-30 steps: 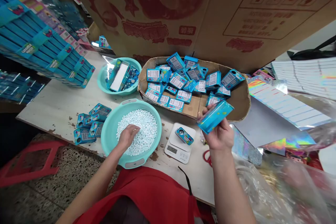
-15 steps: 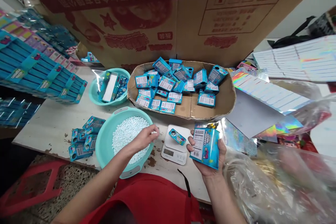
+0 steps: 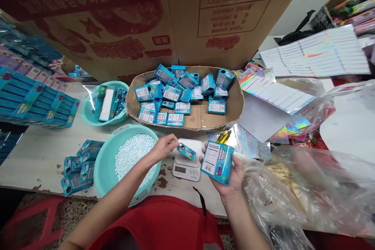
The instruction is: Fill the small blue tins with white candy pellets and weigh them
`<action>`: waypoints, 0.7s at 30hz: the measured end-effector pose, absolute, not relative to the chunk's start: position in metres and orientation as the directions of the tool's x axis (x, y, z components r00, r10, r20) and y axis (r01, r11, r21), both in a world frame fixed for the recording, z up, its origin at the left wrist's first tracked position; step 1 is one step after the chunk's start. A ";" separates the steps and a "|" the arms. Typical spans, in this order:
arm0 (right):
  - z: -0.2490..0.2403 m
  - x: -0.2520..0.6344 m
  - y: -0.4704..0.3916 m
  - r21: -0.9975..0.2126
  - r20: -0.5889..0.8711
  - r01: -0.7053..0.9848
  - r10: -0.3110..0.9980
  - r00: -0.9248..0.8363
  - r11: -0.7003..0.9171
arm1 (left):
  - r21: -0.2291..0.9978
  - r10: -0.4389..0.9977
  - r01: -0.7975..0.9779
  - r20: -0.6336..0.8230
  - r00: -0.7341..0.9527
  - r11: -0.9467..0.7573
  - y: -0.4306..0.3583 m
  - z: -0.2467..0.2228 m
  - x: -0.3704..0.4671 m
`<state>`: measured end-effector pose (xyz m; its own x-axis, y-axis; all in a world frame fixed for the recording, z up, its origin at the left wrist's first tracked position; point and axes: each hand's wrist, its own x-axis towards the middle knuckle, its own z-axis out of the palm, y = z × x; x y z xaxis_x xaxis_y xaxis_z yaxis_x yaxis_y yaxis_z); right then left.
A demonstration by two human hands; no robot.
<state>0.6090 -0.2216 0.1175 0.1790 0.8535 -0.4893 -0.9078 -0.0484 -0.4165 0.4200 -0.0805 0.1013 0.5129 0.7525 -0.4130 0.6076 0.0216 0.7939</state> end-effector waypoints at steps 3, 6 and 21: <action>0.116 0.609 -0.224 -0.421 -0.489 -0.906 0.851 0.189 -0.040 | 0.833 0.805 0.519 -0.435 0.403 0.191 -0.076 0.095 0.397; 0.115 0.610 -0.227 -0.447 -0.495 -0.891 0.851 0.176 -0.075 | 0.803 0.833 0.568 -0.434 0.345 0.183 -0.077 0.093 0.383; 0.106 0.606 -0.233 -0.425 -0.545 -0.905 0.806 0.232 -0.027 | 0.577 0.764 0.780 -0.383 0.520 -0.242 -0.086 0.094 0.443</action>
